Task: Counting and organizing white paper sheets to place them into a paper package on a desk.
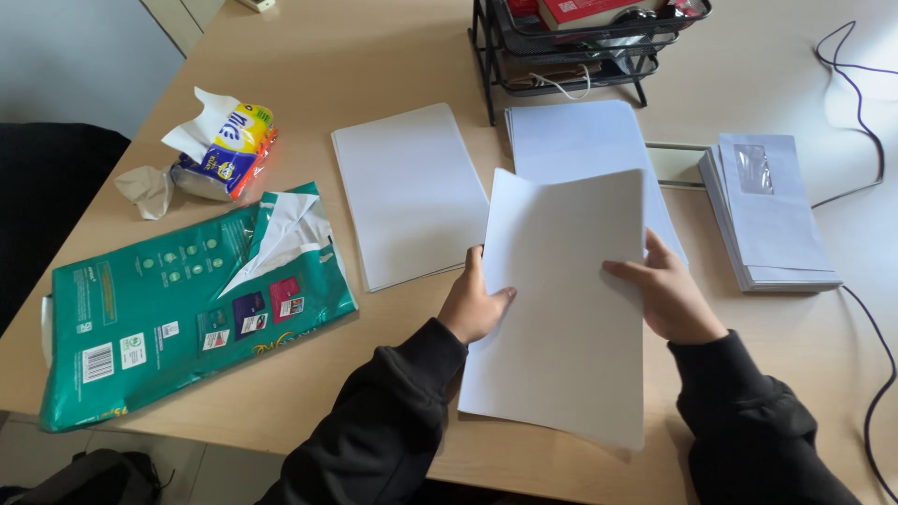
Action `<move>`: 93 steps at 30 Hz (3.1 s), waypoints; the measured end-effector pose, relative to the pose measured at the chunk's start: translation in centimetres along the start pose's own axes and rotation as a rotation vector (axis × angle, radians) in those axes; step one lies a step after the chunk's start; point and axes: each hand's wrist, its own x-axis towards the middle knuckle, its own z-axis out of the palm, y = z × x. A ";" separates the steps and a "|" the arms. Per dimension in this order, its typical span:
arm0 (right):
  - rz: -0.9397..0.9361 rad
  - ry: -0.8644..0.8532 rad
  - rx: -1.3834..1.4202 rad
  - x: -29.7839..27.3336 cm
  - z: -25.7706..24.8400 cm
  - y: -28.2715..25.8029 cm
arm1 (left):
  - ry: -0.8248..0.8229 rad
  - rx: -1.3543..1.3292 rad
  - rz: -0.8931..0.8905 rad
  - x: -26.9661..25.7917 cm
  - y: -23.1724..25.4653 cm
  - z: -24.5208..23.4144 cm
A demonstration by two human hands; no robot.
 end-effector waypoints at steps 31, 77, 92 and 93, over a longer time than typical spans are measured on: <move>0.090 -0.235 0.432 -0.1 3.1 -0.1 | 0.409 0.991 -0.399 -1.4 -5.7 -18.1; 0.118 -0.310 0.478 -2.5 21.2 -0.9 | 0.750 0.271 0.472 -13.7 -4.1 -17.5; 0.065 -0.229 0.504 -3.6 23.4 2.4 | 0.647 0.292 0.477 -13.9 -3.2 -17.6; 0.086 -0.219 0.539 -3.9 23.8 2.5 | 0.652 0.308 0.469 -13.8 -3.2 -17.5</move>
